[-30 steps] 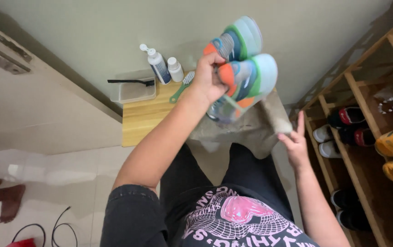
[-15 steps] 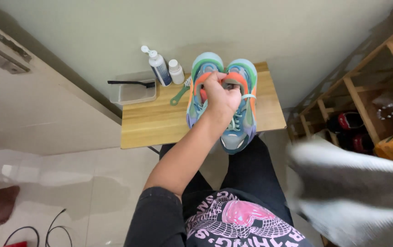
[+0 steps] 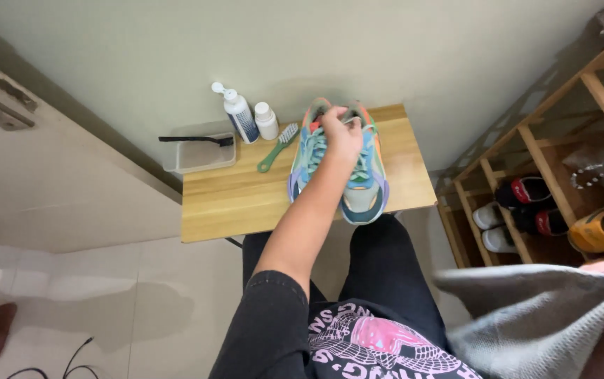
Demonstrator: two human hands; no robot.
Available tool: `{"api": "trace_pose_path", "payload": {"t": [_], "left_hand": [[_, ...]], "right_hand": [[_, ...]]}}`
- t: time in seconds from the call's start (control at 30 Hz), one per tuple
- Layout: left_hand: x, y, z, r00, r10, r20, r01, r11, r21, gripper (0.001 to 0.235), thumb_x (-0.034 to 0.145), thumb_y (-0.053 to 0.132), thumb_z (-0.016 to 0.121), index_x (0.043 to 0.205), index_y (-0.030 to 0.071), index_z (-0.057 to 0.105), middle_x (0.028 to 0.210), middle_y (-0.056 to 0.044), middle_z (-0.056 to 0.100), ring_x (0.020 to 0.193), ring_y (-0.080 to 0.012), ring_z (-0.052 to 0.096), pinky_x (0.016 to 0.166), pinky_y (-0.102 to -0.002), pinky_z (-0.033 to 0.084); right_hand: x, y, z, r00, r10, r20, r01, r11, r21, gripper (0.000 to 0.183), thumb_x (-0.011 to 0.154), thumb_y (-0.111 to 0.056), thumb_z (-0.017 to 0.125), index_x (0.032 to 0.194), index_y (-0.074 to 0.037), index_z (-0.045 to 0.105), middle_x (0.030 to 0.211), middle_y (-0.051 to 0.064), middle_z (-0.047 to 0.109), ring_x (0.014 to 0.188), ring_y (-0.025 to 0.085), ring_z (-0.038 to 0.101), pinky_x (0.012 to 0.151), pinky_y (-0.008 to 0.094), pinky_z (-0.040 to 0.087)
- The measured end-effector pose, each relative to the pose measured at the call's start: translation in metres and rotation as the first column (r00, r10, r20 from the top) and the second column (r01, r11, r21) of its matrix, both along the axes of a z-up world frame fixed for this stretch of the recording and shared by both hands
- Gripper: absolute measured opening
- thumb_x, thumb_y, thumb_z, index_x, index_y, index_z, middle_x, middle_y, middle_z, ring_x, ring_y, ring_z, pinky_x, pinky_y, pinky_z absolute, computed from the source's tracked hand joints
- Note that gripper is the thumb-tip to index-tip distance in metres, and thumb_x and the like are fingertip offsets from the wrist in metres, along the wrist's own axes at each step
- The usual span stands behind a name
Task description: The person wipes a pair of colorful sneakers with a cloth on a wooden table, then unties and reties the laces, and finally folds the cloth. Cleaning supplies and a brush are visible on the table.
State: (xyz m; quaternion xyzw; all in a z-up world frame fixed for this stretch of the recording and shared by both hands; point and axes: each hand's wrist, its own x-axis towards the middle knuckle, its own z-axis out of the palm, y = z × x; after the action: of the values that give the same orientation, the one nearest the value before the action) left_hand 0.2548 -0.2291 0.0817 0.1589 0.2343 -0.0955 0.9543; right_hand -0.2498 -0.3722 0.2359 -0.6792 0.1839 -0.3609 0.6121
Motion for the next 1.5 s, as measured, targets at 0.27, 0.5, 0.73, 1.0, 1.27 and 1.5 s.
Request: {"api": "trace_pose_path", "payload": {"t": [0.27, 0.5, 0.73, 1.0, 1.27, 1.5], "left_hand": [[-0.219, 0.066, 0.062, 0.504, -0.353, 0.788, 0.225, 0.935, 0.275, 0.084, 0.098, 0.042, 0.068, 0.161, 0.005, 0.028, 0.124, -0.002, 0.054, 0.106, -0.0112, 0.053, 0.101, -0.032, 0.044], [-0.3, 0.185, 0.075, 0.184, -0.836, 0.517, -0.408, 0.413, 0.814, 0.027, 0.097, 0.022, 0.067, 0.121, 0.01, 0.069, 0.121, -0.008, 0.072, 0.114, -0.0247, 0.071, 0.101, -0.036, 0.055], [-0.311, 0.269, 0.076, 0.364, -0.874, 0.321, -0.203, 0.262, 0.943, 0.038, 0.106, 0.047, 0.041, 0.107, 0.011, 0.053, 0.098, -0.008, 0.062, 0.09, -0.0218, 0.062, 0.077, -0.037, 0.045], [-0.325, 0.315, 0.057, 0.324, -0.78, 0.536, -0.381, 0.41, 0.828, 0.026, 0.102, 0.026, 0.064, 0.111, 0.003, 0.063, 0.099, -0.012, 0.063, 0.085, -0.0252, 0.061, 0.073, -0.037, 0.046], [-0.307, 0.38, 0.051, 0.553, -0.724, 0.413, -0.391, 0.212, 0.896, 0.043, 0.103, 0.045, 0.053, 0.1, 0.004, 0.068, 0.097, -0.009, 0.069, 0.09, -0.0232, 0.065, 0.081, -0.034, 0.048], [-0.295, 0.409, 0.086, 0.581, -0.784, 0.216, -0.335, 0.012, 0.942, 0.018, 0.097, 0.029, 0.063, 0.101, 0.012, 0.07, 0.094, 0.001, 0.076, 0.086, -0.0149, 0.071, 0.078, -0.029, 0.049]], "right_hand": [[0.069, 0.051, -0.006, 0.939, 0.225, 0.26, -0.17, 0.961, -0.217, 0.025, 0.093, -0.013, 0.064, 0.105, 0.007, 0.056, 0.112, 0.031, 0.064, 0.091, 0.035, 0.069, 0.086, 0.04, 0.063], [0.117, 0.123, 0.05, 0.822, 0.563, -0.084, -0.483, 0.612, -0.626, 0.017, 0.09, -0.012, 0.064, 0.08, 0.002, 0.065, 0.091, 0.017, 0.068, 0.068, 0.02, 0.061, 0.063, 0.027, 0.048], [0.143, 0.181, 0.062, 0.793, 0.602, 0.093, -0.433, 0.664, -0.609, 0.031, 0.091, -0.02, 0.06, 0.075, 0.007, 0.057, 0.073, 0.018, 0.057, 0.057, 0.022, 0.051, 0.056, 0.03, 0.038], [0.172, 0.231, 0.059, 0.787, 0.553, 0.273, -0.393, 0.791, -0.469, 0.034, 0.096, -0.02, 0.06, 0.083, 0.011, 0.052, 0.067, 0.014, 0.043, 0.057, 0.02, 0.041, 0.058, 0.033, 0.033], [0.179, 0.203, 0.028, 0.921, 0.373, 0.109, -0.302, 0.863, -0.405, 0.04, 0.082, -0.002, 0.088, 0.099, 0.01, 0.054, 0.092, 0.021, 0.061, 0.081, 0.022, 0.057, 0.072, 0.034, 0.045], [0.176, 0.151, 0.01, 0.935, 0.34, -0.098, -0.343, 0.806, -0.482, 0.037, 0.09, 0.002, 0.087, 0.112, 0.005, 0.057, 0.113, 0.015, 0.059, 0.099, 0.02, 0.056, 0.084, 0.032, 0.047]]}}
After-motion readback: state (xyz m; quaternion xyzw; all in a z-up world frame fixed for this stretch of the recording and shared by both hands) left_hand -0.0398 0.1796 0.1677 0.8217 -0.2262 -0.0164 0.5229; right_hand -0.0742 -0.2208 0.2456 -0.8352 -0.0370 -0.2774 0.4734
